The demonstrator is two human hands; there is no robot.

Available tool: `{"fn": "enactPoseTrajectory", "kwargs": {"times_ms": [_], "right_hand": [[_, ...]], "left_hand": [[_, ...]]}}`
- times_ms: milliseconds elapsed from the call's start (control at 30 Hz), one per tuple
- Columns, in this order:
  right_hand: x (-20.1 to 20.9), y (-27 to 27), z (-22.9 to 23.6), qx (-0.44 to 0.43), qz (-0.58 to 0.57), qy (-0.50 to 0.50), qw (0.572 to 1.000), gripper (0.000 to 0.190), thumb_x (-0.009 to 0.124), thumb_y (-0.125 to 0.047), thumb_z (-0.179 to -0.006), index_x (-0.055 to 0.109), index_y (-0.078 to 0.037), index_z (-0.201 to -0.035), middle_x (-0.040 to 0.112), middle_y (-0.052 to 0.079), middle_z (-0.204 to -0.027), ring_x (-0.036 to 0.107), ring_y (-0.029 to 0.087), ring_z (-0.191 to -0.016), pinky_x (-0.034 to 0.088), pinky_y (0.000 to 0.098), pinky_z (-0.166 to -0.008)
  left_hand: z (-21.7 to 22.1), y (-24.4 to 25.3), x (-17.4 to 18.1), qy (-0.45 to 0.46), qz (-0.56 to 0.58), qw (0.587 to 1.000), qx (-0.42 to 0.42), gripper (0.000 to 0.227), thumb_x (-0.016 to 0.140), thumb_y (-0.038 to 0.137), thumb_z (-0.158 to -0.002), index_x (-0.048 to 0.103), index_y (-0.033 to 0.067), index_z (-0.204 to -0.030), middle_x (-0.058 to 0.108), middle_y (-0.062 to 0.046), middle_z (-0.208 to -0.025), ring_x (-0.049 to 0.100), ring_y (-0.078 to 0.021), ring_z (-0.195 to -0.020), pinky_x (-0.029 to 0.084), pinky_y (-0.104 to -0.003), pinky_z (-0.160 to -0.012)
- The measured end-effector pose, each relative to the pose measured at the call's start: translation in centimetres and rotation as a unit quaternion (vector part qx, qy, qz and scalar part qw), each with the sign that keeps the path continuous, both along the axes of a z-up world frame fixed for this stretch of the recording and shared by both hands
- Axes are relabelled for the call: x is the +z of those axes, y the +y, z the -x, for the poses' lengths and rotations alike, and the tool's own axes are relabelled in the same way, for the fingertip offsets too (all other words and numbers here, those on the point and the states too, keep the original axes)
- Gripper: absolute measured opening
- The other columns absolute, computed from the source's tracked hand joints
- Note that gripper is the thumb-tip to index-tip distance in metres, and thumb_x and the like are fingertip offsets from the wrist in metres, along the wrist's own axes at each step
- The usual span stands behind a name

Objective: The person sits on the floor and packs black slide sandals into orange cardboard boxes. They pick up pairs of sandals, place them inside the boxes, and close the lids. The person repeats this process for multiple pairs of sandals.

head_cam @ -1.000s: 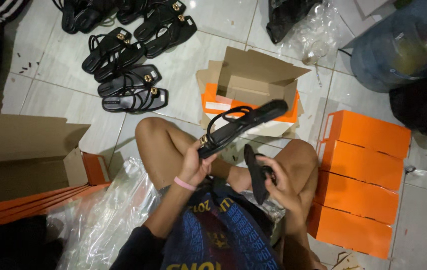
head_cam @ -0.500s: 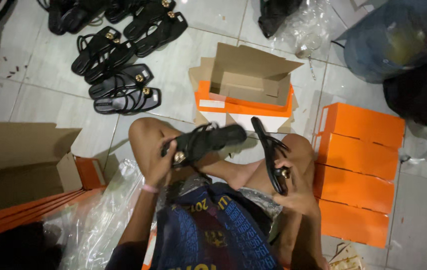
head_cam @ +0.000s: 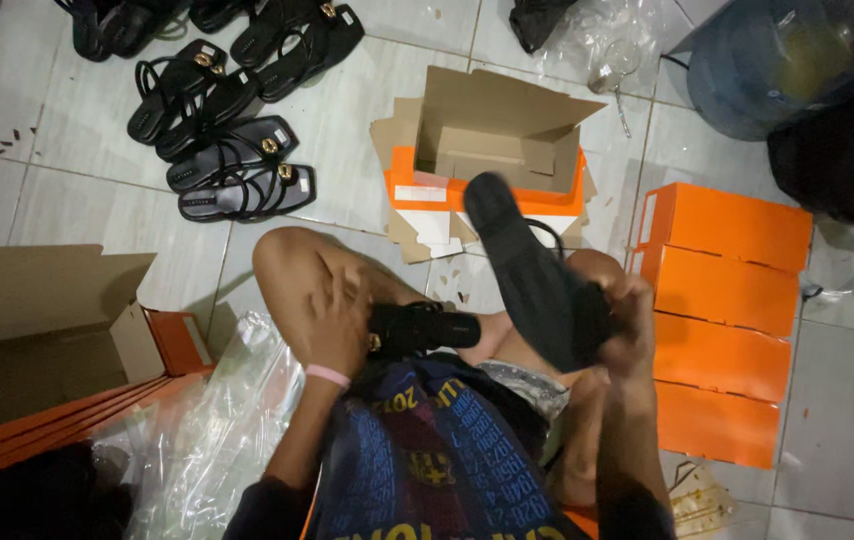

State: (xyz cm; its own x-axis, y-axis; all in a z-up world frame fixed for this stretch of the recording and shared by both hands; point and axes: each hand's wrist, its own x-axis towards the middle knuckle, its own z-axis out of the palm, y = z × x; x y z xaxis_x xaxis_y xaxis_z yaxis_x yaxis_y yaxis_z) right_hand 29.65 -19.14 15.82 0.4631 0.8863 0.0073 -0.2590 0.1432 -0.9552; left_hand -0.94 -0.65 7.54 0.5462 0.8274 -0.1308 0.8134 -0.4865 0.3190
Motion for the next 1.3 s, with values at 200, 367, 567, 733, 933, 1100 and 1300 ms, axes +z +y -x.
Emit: {"fn": "enactPoseTrajectory", "kwargs": {"times_ms": [200,367,567,733,933,1100,1300], "right_hand": [[-3.2,2.7,-0.8,-0.051,-0.060,0.405,0.911,0.062,0.049,-0.051,-0.099,0.065,0.002,-0.125,0.069,0.022,-0.126,0.066,0.041,-0.116,0.058,0.0534,-0.091],[-4.5,3.2,-0.9,0.020,-0.144,0.509,0.848,0.060,0.049,-0.050,-0.113,0.064,0.006,-0.128,0.068,0.029,-0.124,0.067,0.045,-0.107,0.062,0.0528,-0.090],[-4.8,3.0,-1.0,0.045,-0.148,0.539,0.828,0.056,0.050,-0.053,-0.109,0.065,0.000,-0.120,0.069,0.026,-0.119,0.069,0.043,-0.101,0.062,0.0554,-0.088],[-4.9,3.2,-0.6,0.034,-0.125,0.479,0.868,0.049,0.049,-0.054,-0.111,0.064,-0.008,-0.119,0.070,0.021,-0.117,0.069,0.042,-0.099,0.061,0.0589,-0.088],[-6.6,3.9,-0.6,-0.003,0.050,0.334,0.941,0.051,0.051,-0.049,-0.104,0.052,-0.004,-0.128,0.067,0.011,-0.103,0.072,0.033,-0.097,0.063,0.0501,-0.084],[-10.6,6.1,2.2,-0.088,0.131,0.069,0.985,0.085,0.064,-0.016,-0.100,0.008,-0.011,-0.164,0.064,0.004,-0.107,0.065,0.016,-0.097,0.057,0.0381,-0.085],[-12.3,6.1,5.3,-0.057,0.042,0.028,0.997,0.082,0.058,-0.009,-0.110,0.003,-0.009,-0.169,0.064,0.007,-0.099,0.064,0.015,-0.094,0.052,0.0318,-0.092]], "left_hand": [[-4.1,3.1,5.8,-0.382,0.066,0.909,-0.151,0.099,0.090,0.025,-0.076,0.032,0.0048,-0.154,0.034,-0.031,-0.149,0.040,-0.0489,-0.136,0.041,-0.052,-0.109],[-6.9,4.2,5.6,-0.525,0.383,0.754,-0.095,0.069,0.069,0.008,-0.096,0.034,0.0083,-0.155,0.051,-0.015,-0.144,0.056,-0.0213,-0.129,0.051,-0.035,-0.106],[-7.8,2.7,3.3,-0.501,0.377,0.778,-0.015,0.048,0.065,0.012,-0.103,0.047,0.0059,-0.147,0.067,-0.007,-0.118,0.067,-0.0130,-0.107,0.057,-0.028,-0.092],[-7.4,2.1,3.3,-0.509,0.314,0.801,0.003,0.039,0.066,0.014,-0.101,0.052,0.0041,-0.136,0.067,-0.006,-0.112,0.068,-0.0118,-0.101,0.058,-0.027,-0.086],[-5.5,1.9,1.1,-0.344,0.344,0.873,0.029,0.022,0.070,0.022,-0.103,0.065,0.0028,-0.112,0.070,-0.008,-0.087,0.067,-0.0172,-0.078,0.054,-0.028,-0.070],[-5.4,-2.4,-4.2,-0.475,0.555,0.671,0.129,0.022,0.062,0.021,-0.100,0.058,0.0038,-0.113,0.071,0.003,-0.096,0.073,-0.0096,-0.086,0.058,-0.025,-0.067],[-2.8,-4.6,-4.7,-0.243,0.366,0.894,0.087,0.031,0.073,0.026,-0.100,0.069,-0.0009,-0.116,0.069,-0.017,-0.087,0.065,-0.0244,-0.075,0.052,-0.034,-0.069]]}}
